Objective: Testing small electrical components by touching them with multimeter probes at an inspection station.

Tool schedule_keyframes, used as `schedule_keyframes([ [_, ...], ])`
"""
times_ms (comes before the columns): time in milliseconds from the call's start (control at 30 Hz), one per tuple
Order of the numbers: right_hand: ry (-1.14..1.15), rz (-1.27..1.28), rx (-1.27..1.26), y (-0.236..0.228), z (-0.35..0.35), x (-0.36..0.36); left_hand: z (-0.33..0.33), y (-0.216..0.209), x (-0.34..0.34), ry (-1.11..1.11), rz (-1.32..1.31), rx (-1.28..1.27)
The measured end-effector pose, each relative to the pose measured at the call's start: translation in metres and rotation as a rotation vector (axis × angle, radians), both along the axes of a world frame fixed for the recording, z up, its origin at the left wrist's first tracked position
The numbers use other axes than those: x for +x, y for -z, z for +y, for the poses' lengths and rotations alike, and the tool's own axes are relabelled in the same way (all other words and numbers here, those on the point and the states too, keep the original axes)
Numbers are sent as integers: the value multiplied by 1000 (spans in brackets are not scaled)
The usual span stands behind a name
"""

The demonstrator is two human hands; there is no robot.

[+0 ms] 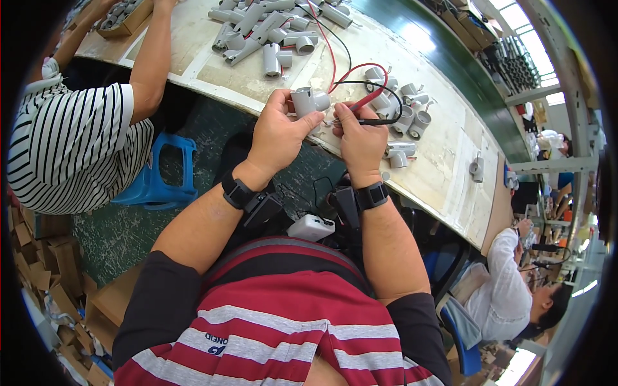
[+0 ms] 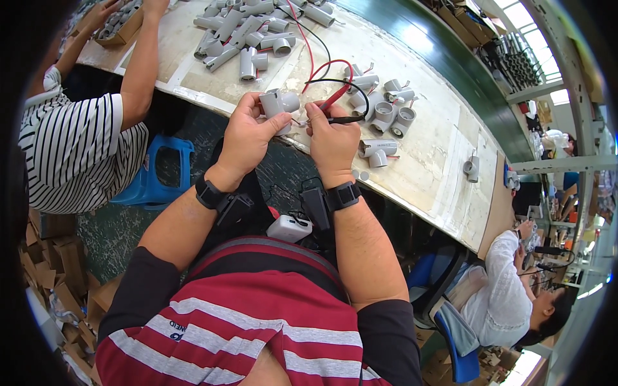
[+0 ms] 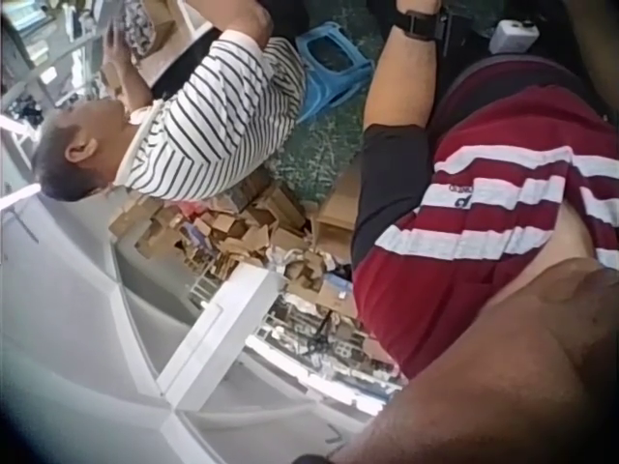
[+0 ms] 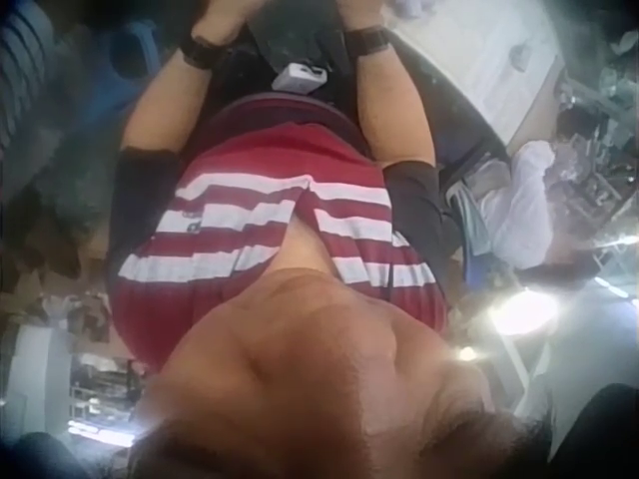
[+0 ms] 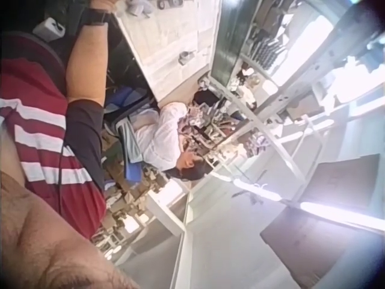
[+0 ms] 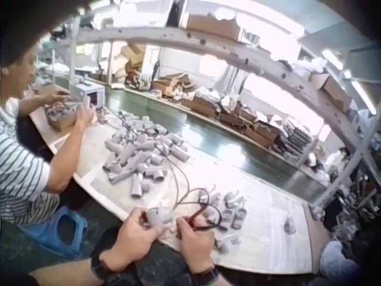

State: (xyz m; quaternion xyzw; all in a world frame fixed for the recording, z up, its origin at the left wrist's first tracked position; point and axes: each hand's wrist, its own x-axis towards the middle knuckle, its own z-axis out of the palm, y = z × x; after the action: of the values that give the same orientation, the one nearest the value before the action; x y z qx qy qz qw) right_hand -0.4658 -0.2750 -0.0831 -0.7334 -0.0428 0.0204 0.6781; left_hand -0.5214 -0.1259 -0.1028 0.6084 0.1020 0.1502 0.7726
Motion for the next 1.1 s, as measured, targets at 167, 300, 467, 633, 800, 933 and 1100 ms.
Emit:
schedule_keyframes([
  [167, -10, -15, -11, 1, 0, 1, -1, 2, 1, -7, -14, 0],
  [300, -6, -13, -5, 1, 0, 1, 0, -1, 0, 12, 3, 38],
  [467, -4, -16, -5, 1, 0, 1, 2, -3, 0, 33, 34, 72],
  [633, 4, -34, -33, 2, 1, 1, 3, -5, 0, 36, 73, 122],
  [800, 3, -57, -63, 4, 1, 2, 3, -10, 1, 43, 70, 209],
  [933, 2, -76, -85, 4, 0, 2, 5, -16, 1, 86, 87, 293],
  [1100, -1, -84, -81, 5, 0, 3, 9, -10, 6, 58, 10, 368],
])
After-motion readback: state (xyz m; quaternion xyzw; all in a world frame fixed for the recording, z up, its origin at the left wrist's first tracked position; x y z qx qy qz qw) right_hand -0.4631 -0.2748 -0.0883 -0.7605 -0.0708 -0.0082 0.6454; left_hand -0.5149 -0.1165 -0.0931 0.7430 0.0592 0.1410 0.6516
